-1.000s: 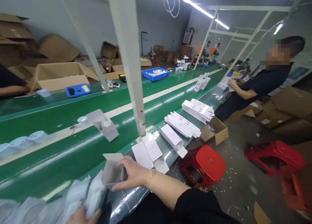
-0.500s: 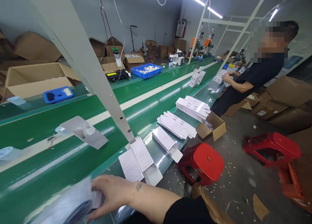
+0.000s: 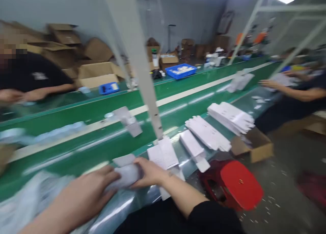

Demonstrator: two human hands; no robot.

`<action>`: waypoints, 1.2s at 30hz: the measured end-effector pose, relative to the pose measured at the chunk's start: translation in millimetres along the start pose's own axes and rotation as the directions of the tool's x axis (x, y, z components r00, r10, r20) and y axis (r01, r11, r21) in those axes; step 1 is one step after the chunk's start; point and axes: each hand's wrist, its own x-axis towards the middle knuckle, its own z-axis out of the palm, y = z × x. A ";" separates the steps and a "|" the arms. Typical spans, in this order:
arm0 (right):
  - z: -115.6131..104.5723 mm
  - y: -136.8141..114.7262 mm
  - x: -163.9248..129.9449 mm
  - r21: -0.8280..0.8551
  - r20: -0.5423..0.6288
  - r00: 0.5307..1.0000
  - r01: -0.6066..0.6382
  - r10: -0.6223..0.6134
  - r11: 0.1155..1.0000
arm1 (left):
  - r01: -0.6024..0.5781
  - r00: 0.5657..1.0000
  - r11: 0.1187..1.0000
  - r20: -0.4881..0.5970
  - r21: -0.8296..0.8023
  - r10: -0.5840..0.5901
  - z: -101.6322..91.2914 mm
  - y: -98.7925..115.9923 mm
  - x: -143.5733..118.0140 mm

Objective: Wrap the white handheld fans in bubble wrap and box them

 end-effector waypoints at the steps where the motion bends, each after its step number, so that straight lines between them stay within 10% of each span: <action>1: 0.0 0.2 -2.4 0.025 -0.012 1.000 0.005 -0.005 1.000 | -0.026 0.997 0.996 0.078 0.082 0.019 -13.6 10.2 -0.6; 7: 3.0 6.6 -0.6 0.050 -0.026 0.996 -0.089 0.091 0.995 | 0.298 0.903 0.955 -0.328 0.017 -0.276 -53.4 40.0 -21.5; 12: 3.3 0.5 -2.8 0.123 -0.060 0.998 -0.010 0.017 0.992 | 0.271 0.931 0.873 -0.119 -0.405 -0.344 -17.8 33.7 -37.7; 19: 3.4 -2.8 -0.4 -0.068 0.053 0.998 -0.016 0.020 0.998 | 0.533 0.845 0.845 -0.033 -0.037 -0.534 -11.9 -0.3 -11.1; 26: 10.5 6.9 -4.6 -0.073 0.046 0.995 0.097 -0.093 0.993 | 0.043 0.995 0.969 0.072 0.241 -0.063 47.4 41.3 -4.6; 36: -10.0 5.5 -22.0 0.095 0.207 0.974 0.067 -0.086 0.993 | -0.336 0.934 0.740 0.103 0.583 0.343 114.7 -9.9 -38.0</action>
